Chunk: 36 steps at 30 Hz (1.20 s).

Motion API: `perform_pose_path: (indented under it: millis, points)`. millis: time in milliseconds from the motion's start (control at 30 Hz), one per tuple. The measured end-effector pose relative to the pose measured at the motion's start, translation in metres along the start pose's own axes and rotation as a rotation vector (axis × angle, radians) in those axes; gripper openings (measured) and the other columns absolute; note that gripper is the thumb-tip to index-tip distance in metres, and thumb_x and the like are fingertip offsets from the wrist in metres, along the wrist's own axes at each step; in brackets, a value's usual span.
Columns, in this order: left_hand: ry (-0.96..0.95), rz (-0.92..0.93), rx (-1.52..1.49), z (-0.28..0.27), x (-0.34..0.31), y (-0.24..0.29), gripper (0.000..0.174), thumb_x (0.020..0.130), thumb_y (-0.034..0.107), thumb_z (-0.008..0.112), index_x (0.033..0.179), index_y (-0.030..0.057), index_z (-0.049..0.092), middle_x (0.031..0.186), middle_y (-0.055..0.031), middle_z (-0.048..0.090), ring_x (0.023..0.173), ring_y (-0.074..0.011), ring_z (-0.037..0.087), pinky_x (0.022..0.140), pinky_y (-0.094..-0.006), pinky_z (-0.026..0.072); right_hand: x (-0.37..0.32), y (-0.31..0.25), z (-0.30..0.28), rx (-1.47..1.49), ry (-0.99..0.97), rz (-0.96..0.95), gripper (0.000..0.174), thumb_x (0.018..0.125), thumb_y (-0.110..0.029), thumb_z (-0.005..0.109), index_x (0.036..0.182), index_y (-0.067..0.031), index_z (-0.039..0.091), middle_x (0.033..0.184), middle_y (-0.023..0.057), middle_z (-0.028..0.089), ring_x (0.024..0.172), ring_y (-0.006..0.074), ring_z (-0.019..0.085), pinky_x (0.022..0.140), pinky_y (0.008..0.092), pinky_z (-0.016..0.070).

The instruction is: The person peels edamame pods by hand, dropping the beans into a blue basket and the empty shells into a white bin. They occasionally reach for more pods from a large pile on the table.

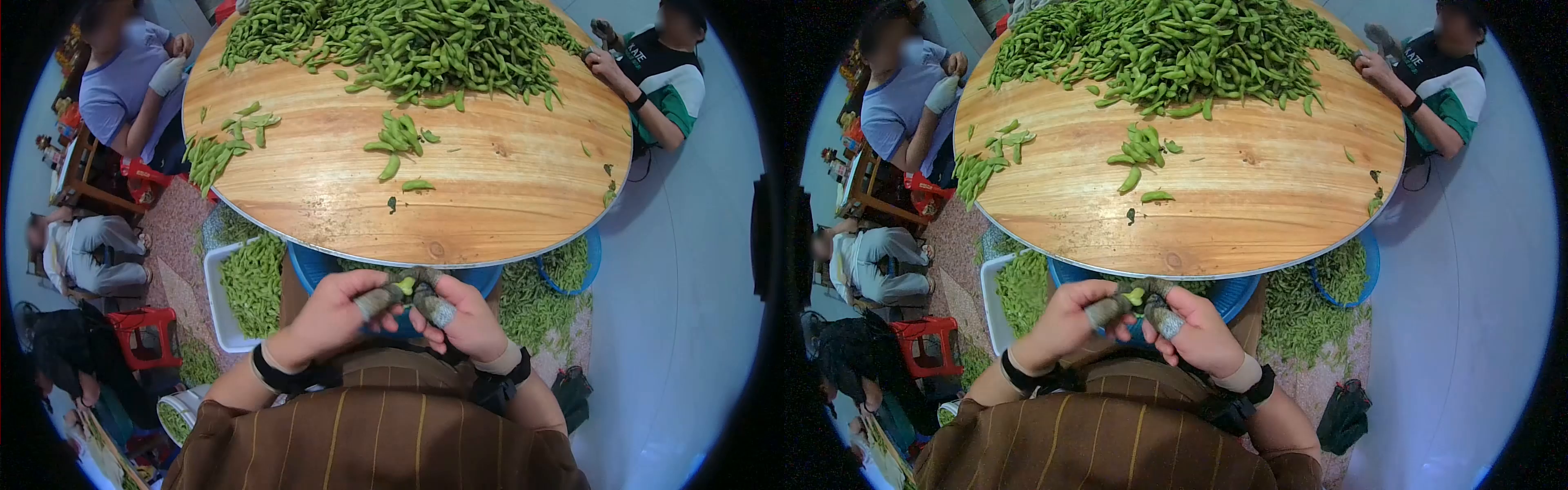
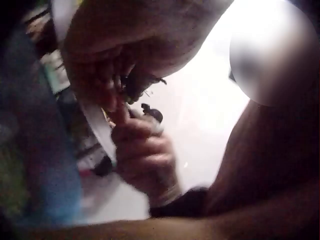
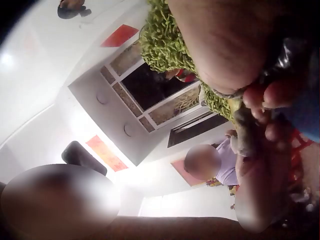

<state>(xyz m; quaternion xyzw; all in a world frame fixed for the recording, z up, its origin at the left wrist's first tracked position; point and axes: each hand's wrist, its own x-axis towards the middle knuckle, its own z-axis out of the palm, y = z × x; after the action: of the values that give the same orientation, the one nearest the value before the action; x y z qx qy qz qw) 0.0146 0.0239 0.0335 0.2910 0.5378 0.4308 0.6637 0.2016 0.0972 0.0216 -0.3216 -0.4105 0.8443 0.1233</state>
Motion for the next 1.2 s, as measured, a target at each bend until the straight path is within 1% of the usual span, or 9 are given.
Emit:
perform_pose_path:
  millis: [100, 200, 267, 467, 533, 833, 1067, 1167, 1200]
  points:
    - [-0.137, -0.136, -0.191, -0.02, 0.0, -0.009, 0.019, 0.097, 0.014, 0.049, 0.102, -0.0028, 0.058, 0.084, -0.0047, 0.065, 0.07, -0.0115, 0.063, 0.062, -0.0236, 0.0506, -0.004, 0.002, -0.003, 0.023, -0.083, -0.029, 0.028, 0.094, -0.008, 0.046, 0.121, -0.0058, 0.051, 0.077, 0.0006, 0.057, 0.056, 0.0031, 0.047, 0.045, 0.017, 0.0406]
    - [-0.065, -0.034, 0.05, -0.014, 0.0, -0.011, 0.016, 0.094, 0.007, 0.05, 0.104, -0.0028, 0.058, 0.081, -0.0045, 0.063, 0.067, -0.0098, 0.061, 0.06, -0.0224, 0.0492, 0.001, 0.006, -0.006, -0.158, 0.012, -0.001, 0.025, 0.091, -0.012, 0.052, 0.115, -0.0033, 0.053, 0.075, 0.0003, 0.057, 0.058, 0.006, 0.05, 0.048, 0.0227, 0.0446]
    - [-0.062, 0.065, 0.216, -0.012, 0.001, -0.015, 0.017, 0.094, 0.005, 0.049, 0.106, -0.003, 0.058, 0.08, -0.0043, 0.062, 0.066, -0.0093, 0.06, 0.059, -0.0222, 0.0488, 0.01, 0.014, -0.005, -0.668, 0.193, -0.533, 0.027, 0.084, -0.014, 0.061, 0.107, -0.0011, 0.054, 0.074, 0.0057, 0.06, 0.061, 0.018, 0.056, 0.057, 0.0314, 0.0483]
    - [-0.11, 0.182, 0.487, -0.016, 0.0, -0.018, 0.023, 0.089, -0.003, 0.047, 0.109, -0.0052, 0.057, 0.082, -0.0051, 0.063, 0.068, -0.0107, 0.062, 0.062, -0.0242, 0.0502, 0.01, 0.018, 0.005, -1.242, 0.324, -0.477, 0.034, 0.068, -0.01, 0.066, 0.098, -0.0001, 0.054, 0.083, 0.0185, 0.059, 0.075, 0.0395, 0.058, 0.066, 0.0416, 0.0497]
    - [-0.024, -0.016, 0.325, -0.019, -0.002, -0.016, 0.024, 0.087, -0.005, 0.047, 0.108, -0.0052, 0.057, 0.083, -0.0056, 0.064, 0.069, -0.0107, 0.062, 0.063, -0.0247, 0.0507, 0.008, 0.022, 0.002, -1.292, 0.352, -0.449, 0.033, 0.068, -0.01, 0.066, 0.096, -0.0002, 0.054, 0.083, 0.0184, 0.058, 0.075, 0.0392, 0.058, 0.066, 0.0432, 0.0495]
    - [-0.073, 0.21, 0.559, -0.016, 0.003, -0.021, 0.029, 0.08, -0.013, 0.044, 0.103, -0.0048, 0.06, 0.083, -0.0066, 0.064, 0.071, -0.0128, 0.063, 0.065, -0.0263, 0.0513, 0.014, 0.019, 0.011, -1.264, 0.349, -0.521, 0.029, 0.07, -0.012, 0.067, 0.092, -0.0007, 0.052, 0.081, 0.0191, 0.056, 0.074, 0.0383, 0.058, 0.064, 0.0458, 0.0483]
    - [-0.077, 0.066, 0.413, -0.024, -0.001, -0.021, 0.031, 0.078, -0.012, 0.044, 0.105, -0.0052, 0.059, 0.084, -0.0112, 0.065, 0.073, -0.0133, 0.065, 0.067, -0.0273, 0.0513, 0.016, 0.021, 0.007, -1.321, 0.304, -0.492, 0.024, 0.073, -0.014, 0.066, 0.089, -0.0006, 0.053, 0.081, 0.0177, 0.058, 0.076, 0.0374, 0.058, 0.065, 0.0452, 0.048]
    - [-0.035, 0.036, 0.414, -0.053, -0.016, -0.026, 0.027, 0.075, -0.005, 0.054, 0.102, -0.0033, 0.061, 0.085, -0.0188, 0.066, 0.074, -0.0247, 0.068, 0.068, -0.0321, 0.0524, 0.012, 0.009, 0.007, -1.308, 0.221, -0.57, 0.019, 0.075, -0.013, 0.064, 0.089, -0.002, 0.057, 0.084, 0.017, 0.059, 0.078, 0.0365, 0.059, 0.066, 0.0446, 0.0482]
    - [0.074, 0.134, 0.645, -0.066, -0.024, -0.027, 0.028, 0.074, -0.003, 0.056, 0.102, -0.0028, 0.061, 0.085, -0.0197, 0.066, 0.077, -0.0287, 0.067, 0.071, -0.0341, 0.0522, 0.01, -0.001, 0.01, -1.31, 0.22, -0.572, 0.019, 0.075, -0.013, 0.064, 0.089, -0.002, 0.057, 0.084, 0.017, 0.059, 0.078, 0.0365, 0.059, 0.066, 0.0446, 0.0482]
